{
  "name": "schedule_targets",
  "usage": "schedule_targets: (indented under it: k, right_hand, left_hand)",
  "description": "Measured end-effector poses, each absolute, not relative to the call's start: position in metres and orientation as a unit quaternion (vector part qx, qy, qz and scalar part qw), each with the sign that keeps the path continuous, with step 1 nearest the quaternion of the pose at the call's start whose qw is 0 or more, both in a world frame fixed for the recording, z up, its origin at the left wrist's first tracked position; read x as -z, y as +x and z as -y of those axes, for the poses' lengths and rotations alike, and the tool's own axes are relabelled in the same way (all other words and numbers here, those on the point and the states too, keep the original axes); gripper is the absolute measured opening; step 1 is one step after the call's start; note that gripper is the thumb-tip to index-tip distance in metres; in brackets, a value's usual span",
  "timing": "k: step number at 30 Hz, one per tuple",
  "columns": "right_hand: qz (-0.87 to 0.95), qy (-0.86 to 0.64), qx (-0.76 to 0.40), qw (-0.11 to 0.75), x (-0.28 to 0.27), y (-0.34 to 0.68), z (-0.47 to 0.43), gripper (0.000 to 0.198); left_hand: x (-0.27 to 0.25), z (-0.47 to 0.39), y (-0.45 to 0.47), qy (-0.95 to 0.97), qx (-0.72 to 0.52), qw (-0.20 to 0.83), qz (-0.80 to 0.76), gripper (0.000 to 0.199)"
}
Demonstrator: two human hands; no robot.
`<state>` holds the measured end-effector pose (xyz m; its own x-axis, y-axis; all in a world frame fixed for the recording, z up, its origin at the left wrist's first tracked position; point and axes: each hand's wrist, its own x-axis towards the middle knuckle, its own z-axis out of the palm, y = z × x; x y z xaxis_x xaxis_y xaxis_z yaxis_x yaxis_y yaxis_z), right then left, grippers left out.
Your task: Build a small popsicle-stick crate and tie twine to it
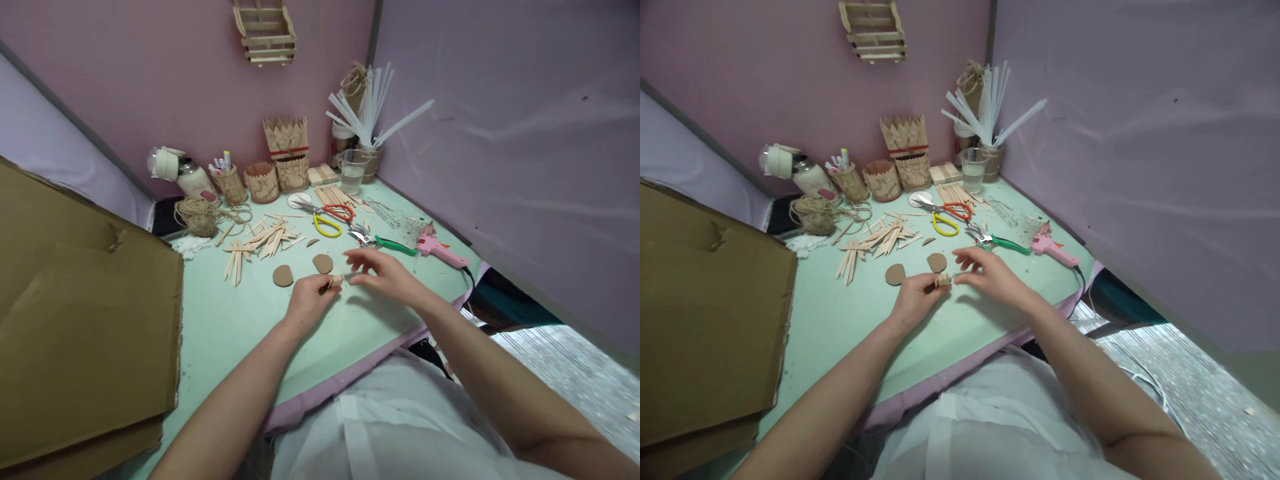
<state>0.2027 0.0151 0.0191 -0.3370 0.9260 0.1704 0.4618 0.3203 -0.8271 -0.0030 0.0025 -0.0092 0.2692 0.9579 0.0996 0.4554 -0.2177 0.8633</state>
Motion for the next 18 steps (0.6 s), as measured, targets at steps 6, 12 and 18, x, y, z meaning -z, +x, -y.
schedule_targets:
  k: [6, 12, 18]
  right_hand:
    - [0.827, -0.509, -0.188, 0.149, -0.022, 0.236, -0.029, 0.06]
    - [0.852, -0.489, -0.183, 0.031, -0.03, 0.229, -0.039, 0.08]
    - [0.864, -0.472, -0.161, 0.059, -0.034, 0.232, -0.052, 0.075]
  left_hand:
    - [0.015, -0.005, -0.003, 0.677, -0.343, 0.386, -0.524, 0.013]
    - [0.003, -0.006, -0.008, 0.567, -0.35, 0.537, -0.518, 0.023]
    - [-0.005, -0.009, -0.011, 0.448, -0.354, 0.662, -0.486, 0.034]
